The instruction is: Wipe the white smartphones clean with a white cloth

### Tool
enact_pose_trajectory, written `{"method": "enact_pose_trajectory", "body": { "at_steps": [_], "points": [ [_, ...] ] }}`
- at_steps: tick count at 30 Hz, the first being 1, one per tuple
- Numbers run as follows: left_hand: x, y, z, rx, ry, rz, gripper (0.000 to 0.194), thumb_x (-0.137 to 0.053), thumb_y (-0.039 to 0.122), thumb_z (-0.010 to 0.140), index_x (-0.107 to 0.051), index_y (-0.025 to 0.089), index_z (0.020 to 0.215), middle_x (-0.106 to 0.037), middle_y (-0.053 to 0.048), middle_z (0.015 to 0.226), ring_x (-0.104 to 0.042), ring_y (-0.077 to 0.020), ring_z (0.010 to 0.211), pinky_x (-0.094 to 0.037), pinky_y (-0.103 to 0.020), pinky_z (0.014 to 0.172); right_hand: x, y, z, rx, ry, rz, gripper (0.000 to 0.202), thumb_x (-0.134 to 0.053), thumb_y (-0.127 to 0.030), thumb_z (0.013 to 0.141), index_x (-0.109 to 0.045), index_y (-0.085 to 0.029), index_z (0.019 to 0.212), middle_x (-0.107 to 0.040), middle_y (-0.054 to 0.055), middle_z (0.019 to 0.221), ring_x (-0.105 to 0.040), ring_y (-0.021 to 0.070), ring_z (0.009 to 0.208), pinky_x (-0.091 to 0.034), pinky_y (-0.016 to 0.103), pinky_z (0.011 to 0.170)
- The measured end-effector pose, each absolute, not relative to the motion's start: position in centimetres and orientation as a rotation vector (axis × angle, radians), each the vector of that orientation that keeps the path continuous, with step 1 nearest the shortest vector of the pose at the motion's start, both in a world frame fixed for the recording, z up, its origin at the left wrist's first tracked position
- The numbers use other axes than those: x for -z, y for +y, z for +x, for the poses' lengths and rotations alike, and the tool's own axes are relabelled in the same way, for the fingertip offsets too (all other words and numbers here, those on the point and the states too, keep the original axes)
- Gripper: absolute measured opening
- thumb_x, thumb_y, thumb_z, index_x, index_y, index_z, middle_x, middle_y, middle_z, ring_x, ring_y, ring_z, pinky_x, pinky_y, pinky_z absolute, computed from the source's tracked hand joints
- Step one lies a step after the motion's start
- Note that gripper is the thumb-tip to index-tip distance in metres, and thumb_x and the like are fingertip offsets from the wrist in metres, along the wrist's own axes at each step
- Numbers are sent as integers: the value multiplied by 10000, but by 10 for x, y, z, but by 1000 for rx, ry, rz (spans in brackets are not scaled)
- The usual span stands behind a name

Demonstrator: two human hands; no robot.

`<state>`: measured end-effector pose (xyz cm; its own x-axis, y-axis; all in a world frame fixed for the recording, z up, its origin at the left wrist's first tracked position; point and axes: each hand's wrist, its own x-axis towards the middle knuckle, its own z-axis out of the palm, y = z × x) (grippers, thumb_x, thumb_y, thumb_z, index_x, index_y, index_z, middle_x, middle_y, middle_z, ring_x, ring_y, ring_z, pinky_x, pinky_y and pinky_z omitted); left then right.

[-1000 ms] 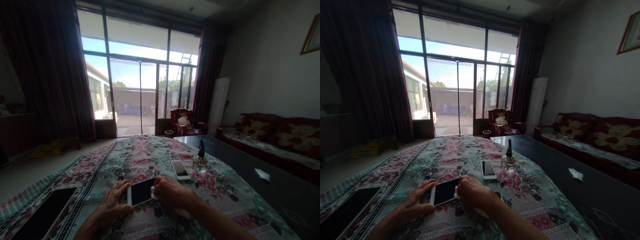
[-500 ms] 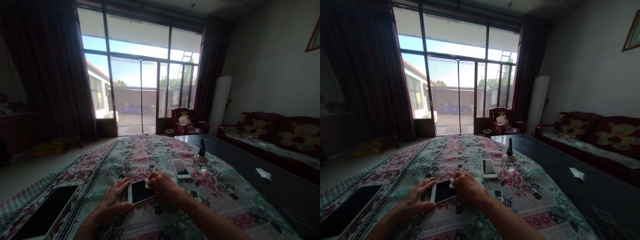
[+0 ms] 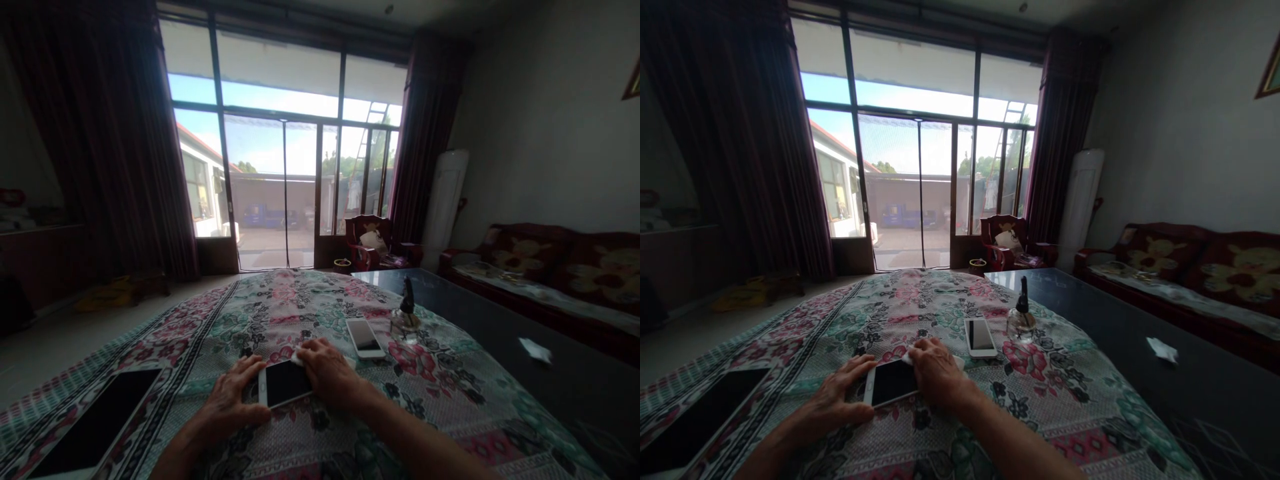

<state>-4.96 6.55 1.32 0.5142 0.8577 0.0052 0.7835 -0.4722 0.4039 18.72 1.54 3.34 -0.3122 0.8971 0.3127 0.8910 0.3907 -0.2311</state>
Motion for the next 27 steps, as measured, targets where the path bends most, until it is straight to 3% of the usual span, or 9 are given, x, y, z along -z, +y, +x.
{"method": "enact_pose_trajectory", "body": {
  "at_steps": [14, 22, 27],
  "points": [
    [-13, 66, -51, -296, 1355, 2375, 807, -672, 509, 642, -467, 241, 1375, -345, -54, 1519, -223, -288, 1428, -199, -419, 1158, -33, -9, 168, -173, -2454, -1133, 213, -500, -170, 830, -664, -207, 962, -628, 43, 1110, -552, 163, 1034, -377, 261, 940],
    [-27, 57, -47, -230, 1368, 2331, 834, -655, 483, 648, -430, 204, 1400, -301, -60, 1539, -182, -287, 1439, -164, -422, 1167, -28, 20, 178, -67, -2064, -1579, 240, -438, -89, 849, -660, -169, 892, -593, 79, 997, -560, 157, 924, -425, 240, 824],
    [-31, 55, -47, -229, 1355, 2308, 830, -650, 513, 658, -428, 221, 1402, -295, -49, 1542, -160, -289, 1444, -147, -433, 1171, -26, 23, 177, -77, -2153, -1495, 249, -457, -105, 846, -680, -191, 916, -627, 57, 986, -562, 163, 959, -403, 265, 887]
  ]
}}
